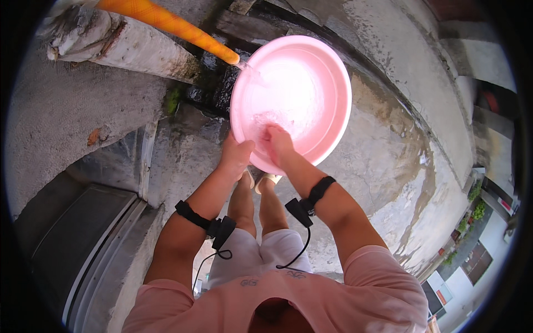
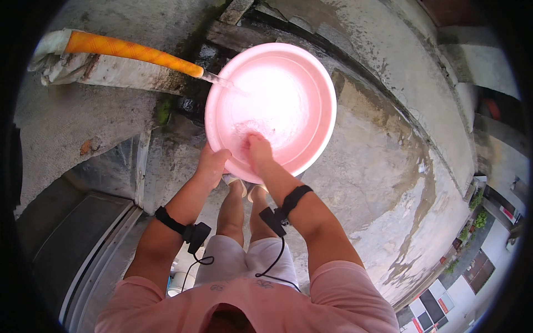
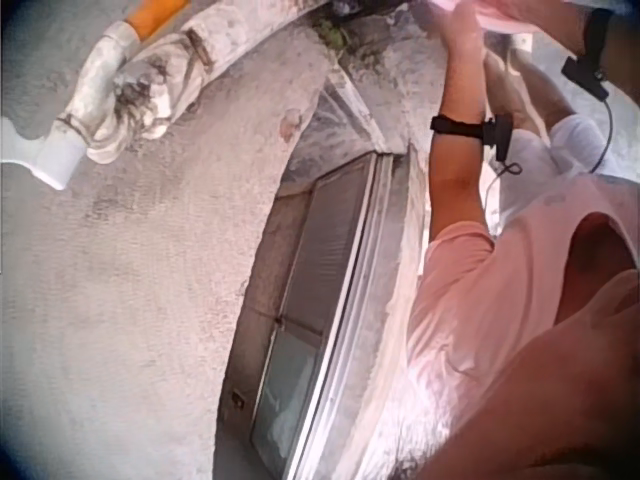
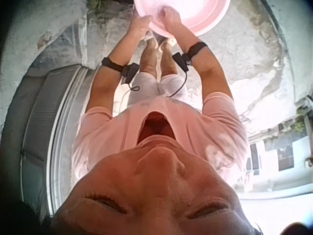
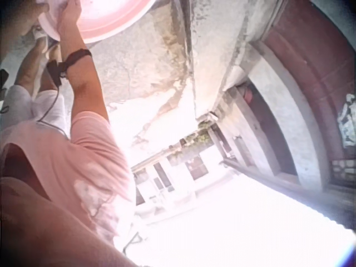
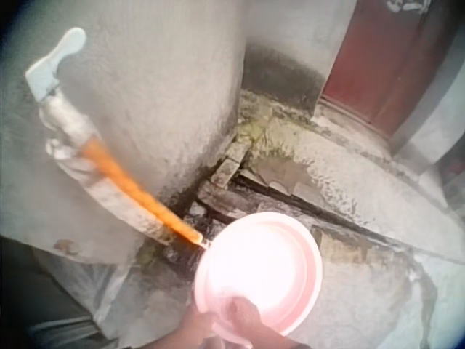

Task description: The person washes a red cloth by hand in a pink basin filled with soapy water, then rinses it under a tap. They repeat the process with a second red cloth, wringing and rinsing each item before placing them on a nearby concrete slab.

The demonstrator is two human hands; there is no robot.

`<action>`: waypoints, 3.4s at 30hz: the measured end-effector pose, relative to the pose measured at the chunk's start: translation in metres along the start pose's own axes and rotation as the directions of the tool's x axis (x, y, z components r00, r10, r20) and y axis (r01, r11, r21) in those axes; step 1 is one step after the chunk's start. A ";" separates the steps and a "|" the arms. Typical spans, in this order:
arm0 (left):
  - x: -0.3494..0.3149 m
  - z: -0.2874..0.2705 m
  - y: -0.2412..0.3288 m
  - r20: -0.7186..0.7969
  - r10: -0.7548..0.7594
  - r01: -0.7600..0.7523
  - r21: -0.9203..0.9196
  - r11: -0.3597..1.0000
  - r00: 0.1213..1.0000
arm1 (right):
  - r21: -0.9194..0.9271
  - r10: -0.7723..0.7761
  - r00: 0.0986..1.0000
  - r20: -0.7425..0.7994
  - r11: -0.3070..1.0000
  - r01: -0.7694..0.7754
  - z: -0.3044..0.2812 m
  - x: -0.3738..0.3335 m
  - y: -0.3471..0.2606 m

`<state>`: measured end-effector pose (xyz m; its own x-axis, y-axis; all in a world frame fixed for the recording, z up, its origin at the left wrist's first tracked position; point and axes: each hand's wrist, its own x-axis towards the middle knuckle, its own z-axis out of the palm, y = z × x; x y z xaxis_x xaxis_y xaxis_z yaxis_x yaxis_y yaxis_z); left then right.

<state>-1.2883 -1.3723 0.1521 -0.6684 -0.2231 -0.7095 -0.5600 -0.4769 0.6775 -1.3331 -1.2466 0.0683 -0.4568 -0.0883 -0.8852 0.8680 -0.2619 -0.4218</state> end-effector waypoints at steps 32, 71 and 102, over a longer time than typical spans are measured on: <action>0.000 -0.037 0.042 0.023 -0.324 0.325 -0.070 0.943 0.946 | -0.795 -0.256 0.912 0.320 0.450 0.406 0.128 0.047 -0.124; 0.102 0.046 0.115 0.175 0.181 -0.244 0.475 0.845 0.968 | -0.300 -0.104 0.984 0.142 0.943 0.143 -0.097 -0.057 -0.119; -0.098 0.014 0.394 0.101 0.968 -0.004 0.995 -0.103 0.231 | -0.136 -0.124 0.938 0.325 0.975 0.176 -0.083 -0.150 -0.121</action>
<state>-1.4509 -1.5262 0.4911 -0.7459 -0.4273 0.5109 -0.4269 0.8955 0.1257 -1.3531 -1.1216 0.2356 -0.5991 -0.3622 -0.7141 0.7924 -0.1403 -0.5936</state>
